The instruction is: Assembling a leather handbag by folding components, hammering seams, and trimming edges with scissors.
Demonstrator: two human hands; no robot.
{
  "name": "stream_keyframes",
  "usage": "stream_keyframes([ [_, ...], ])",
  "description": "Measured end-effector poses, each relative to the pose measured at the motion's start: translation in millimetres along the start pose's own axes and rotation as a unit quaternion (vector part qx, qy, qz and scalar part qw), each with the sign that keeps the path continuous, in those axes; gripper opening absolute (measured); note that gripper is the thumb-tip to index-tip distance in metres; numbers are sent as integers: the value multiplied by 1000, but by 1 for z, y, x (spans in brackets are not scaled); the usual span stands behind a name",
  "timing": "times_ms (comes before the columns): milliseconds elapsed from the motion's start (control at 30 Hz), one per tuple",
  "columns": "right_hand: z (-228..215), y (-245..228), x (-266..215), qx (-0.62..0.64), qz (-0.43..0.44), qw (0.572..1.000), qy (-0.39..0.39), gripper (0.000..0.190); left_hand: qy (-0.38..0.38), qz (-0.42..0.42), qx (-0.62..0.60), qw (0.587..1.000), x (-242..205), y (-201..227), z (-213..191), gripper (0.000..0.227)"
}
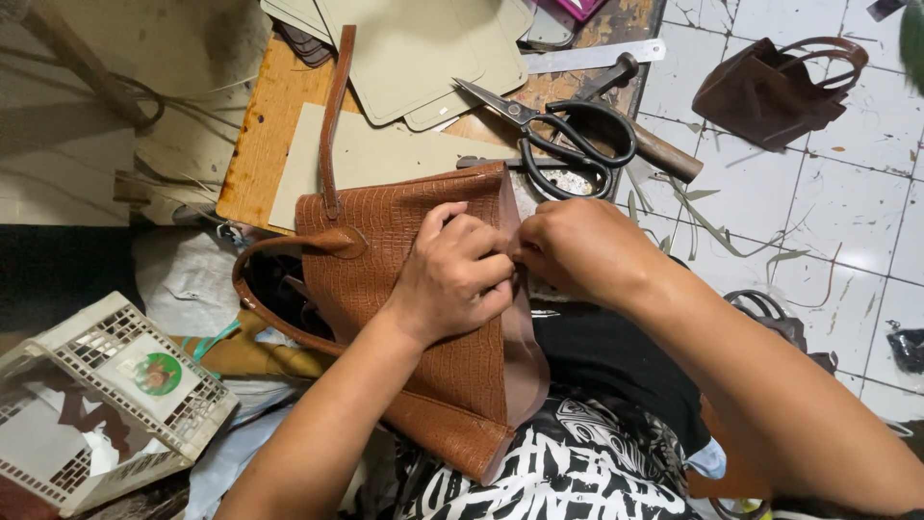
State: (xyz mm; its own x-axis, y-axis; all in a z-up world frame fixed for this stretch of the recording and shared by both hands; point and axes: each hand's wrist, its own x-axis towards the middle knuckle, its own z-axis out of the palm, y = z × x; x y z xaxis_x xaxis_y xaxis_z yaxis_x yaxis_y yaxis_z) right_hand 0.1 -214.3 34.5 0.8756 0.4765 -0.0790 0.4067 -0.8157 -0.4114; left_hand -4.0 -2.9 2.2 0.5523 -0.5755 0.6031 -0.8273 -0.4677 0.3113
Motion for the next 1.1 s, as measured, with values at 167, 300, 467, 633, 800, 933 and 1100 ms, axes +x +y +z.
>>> stream_keyframes([
  [167,-2,0,7,16,37,998,-40,21,6,8,-2,1000,-1,-3,2,15],
  [300,-5,-2,6,3,48,997,-67,20,2,12,2,1000,-1,-4,1,14],
  [467,-9,-13,6,-23,48,995,-79,24,-6,9,-3,1000,0,-2,-2,10],
  [633,-16,-14,0,-59,28,996,-65,24,-12,5,-6,1000,0,-4,-1,8],
  [800,-11,-3,-5,-20,49,997,-64,23,-11,4,-11,1000,-1,-4,0,10],
  [933,-7,-1,-7,11,59,997,-52,19,-8,-3,-27,1000,-5,-4,5,8],
  [1100,-3,5,-11,4,45,999,-28,18,-2,-10,-17,1000,-3,-1,3,10],
])
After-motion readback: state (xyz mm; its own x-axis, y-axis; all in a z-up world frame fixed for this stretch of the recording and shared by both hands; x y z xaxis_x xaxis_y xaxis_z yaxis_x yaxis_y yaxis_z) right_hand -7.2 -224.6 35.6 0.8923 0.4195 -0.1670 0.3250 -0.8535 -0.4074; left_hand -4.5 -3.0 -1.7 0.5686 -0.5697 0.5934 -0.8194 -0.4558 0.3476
